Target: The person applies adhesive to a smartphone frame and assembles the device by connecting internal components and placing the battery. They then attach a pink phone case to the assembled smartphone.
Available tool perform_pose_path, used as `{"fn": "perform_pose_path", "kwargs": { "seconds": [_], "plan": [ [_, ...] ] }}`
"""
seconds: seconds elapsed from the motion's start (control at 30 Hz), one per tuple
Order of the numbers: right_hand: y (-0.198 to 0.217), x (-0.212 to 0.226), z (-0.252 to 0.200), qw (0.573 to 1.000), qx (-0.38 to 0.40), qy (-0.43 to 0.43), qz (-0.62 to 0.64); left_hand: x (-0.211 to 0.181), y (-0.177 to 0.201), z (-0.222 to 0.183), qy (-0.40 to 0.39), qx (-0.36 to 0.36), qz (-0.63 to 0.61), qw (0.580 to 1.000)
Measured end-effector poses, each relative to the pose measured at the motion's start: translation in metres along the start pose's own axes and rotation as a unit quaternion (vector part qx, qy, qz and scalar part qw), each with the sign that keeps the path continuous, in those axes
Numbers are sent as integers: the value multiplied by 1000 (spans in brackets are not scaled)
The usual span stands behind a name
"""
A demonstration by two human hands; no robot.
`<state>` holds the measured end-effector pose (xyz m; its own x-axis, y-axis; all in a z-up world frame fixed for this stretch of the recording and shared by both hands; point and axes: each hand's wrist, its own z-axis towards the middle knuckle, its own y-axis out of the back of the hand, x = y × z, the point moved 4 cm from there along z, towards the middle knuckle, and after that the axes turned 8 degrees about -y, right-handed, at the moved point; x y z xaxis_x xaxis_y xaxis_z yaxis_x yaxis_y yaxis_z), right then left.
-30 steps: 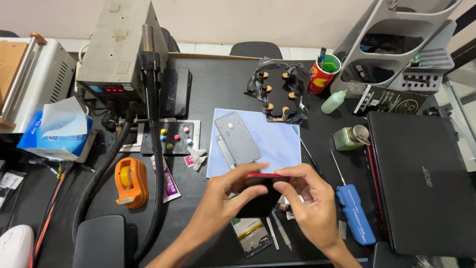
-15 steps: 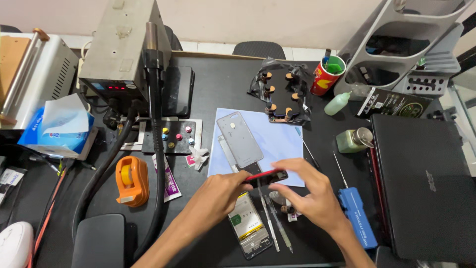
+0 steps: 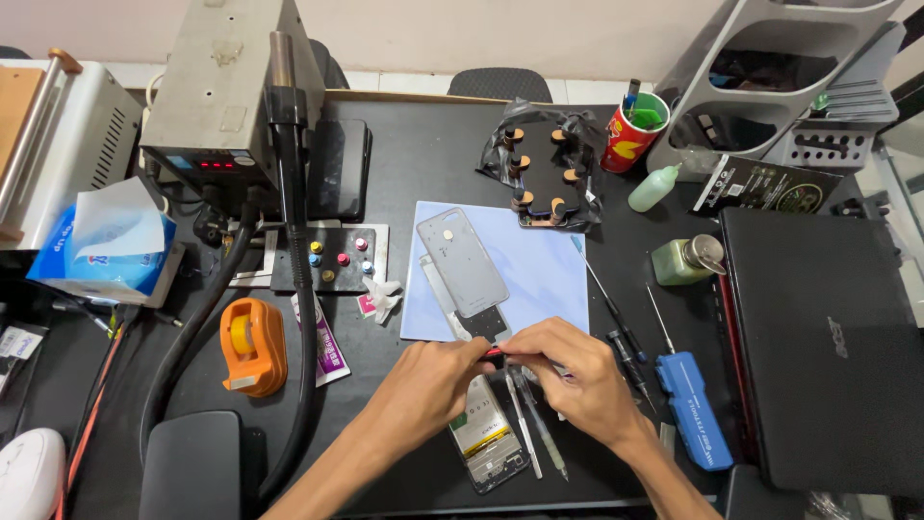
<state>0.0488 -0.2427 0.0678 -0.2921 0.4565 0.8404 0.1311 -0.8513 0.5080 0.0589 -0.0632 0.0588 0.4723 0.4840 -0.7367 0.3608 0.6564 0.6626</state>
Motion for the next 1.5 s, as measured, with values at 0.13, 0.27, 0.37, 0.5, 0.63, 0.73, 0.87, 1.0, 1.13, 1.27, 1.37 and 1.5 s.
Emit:
{"fn": "perform_pose_path", "kwargs": {
  "seconds": [0.13, 0.27, 0.37, 0.5, 0.63, 0.73, 0.87, 1.0, 1.13, 1.27, 1.37, 1.5],
  "plan": [
    [9, -3, -2, 999, -34, 1, -13, 0, 8, 3, 11, -1, -73, 997],
    [25, -9, -2, 995, -97, -5, -1, 7, 39, 6, -70, -83, -153, 982],
    [33, -20, -1, 981, -120, -54, 141, 9, 42, 6, -55, -102, -209, 971],
    [34, -25, -5, 983, -128, -35, 128, 16, 33, 2, 51, -95, -179, 978],
    [34, -29, -6, 982, -138, -24, 124, 12, 31, 1, 3, -146, -186, 972],
    [34, -28, -7, 981, -134, -35, 138, 8, 34, 2, -18, -133, -203, 970],
    [30, -16, -7, 979, -125, -51, 152, -7, 49, 2, -109, -120, -171, 972],
    [27, 9, -12, 993, -103, 4, 63, -25, 46, -4, -110, -118, -37, 986],
    [16, 26, -17, 995, -94, 43, 1, -37, 39, -9, -216, -157, 92, 959],
    [7, 23, -17, 996, -83, 14, -7, -23, 28, -5, -161, -93, 52, 981],
    [4, 1, -13, 979, -42, -157, 123, -17, 24, -6, -141, -87, 38, 985],
    [9, 3, -6, 995, -39, -56, 77, -13, 26, -3, -125, -97, 11, 987]
  ]
}}
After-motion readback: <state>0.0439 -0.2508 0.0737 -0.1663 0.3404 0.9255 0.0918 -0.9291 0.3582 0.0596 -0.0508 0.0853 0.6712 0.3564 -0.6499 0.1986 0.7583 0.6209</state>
